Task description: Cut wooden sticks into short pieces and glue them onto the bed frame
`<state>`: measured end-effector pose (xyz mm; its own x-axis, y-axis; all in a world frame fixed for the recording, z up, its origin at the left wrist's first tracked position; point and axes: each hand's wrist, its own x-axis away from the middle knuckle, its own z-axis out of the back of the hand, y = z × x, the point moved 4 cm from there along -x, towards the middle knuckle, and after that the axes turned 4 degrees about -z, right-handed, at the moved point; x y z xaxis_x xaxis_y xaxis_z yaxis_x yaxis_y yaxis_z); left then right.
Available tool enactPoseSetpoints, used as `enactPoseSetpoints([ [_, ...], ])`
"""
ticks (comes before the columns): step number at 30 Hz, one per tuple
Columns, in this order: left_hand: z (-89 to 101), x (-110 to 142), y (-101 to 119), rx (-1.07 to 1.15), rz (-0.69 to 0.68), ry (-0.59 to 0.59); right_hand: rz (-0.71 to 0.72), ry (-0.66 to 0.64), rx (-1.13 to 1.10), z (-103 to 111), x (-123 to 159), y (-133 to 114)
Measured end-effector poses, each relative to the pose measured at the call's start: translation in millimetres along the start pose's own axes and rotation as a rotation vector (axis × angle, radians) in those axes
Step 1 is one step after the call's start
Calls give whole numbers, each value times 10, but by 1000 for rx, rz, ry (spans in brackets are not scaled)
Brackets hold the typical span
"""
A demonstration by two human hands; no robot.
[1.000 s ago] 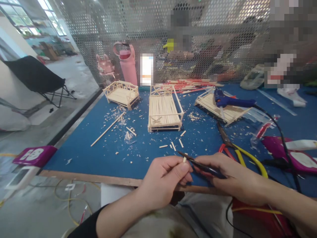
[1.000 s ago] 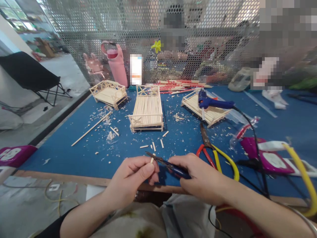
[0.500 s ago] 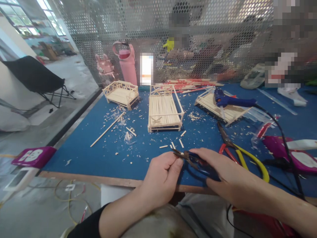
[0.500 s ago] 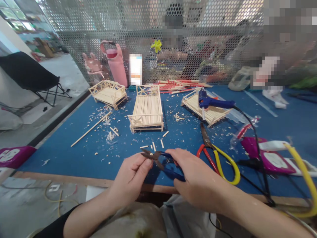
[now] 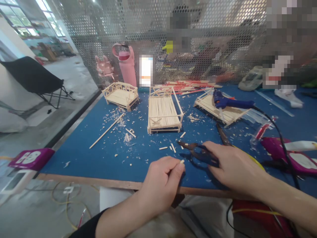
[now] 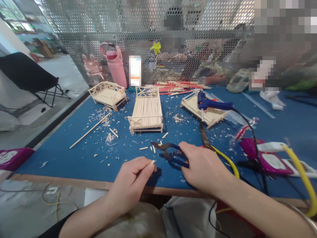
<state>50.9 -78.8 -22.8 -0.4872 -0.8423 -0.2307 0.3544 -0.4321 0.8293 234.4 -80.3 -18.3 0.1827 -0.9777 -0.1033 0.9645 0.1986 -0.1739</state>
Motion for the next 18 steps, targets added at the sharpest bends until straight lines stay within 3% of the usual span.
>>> enactPoseSetpoints([
  [4,311,-142,-84,-318,-3,18,-29,21,59,90,45,142],
  [6,397,-274,-155,-497,9,-29,-78,-4,66,103,68,188],
  [11,306,-483,-312,-739,22,-241,-264,-39,-87,129,135,189],
  [18,228,-408,-334,-764,-4,-183,-439,-94,-140,66,173,248],
])
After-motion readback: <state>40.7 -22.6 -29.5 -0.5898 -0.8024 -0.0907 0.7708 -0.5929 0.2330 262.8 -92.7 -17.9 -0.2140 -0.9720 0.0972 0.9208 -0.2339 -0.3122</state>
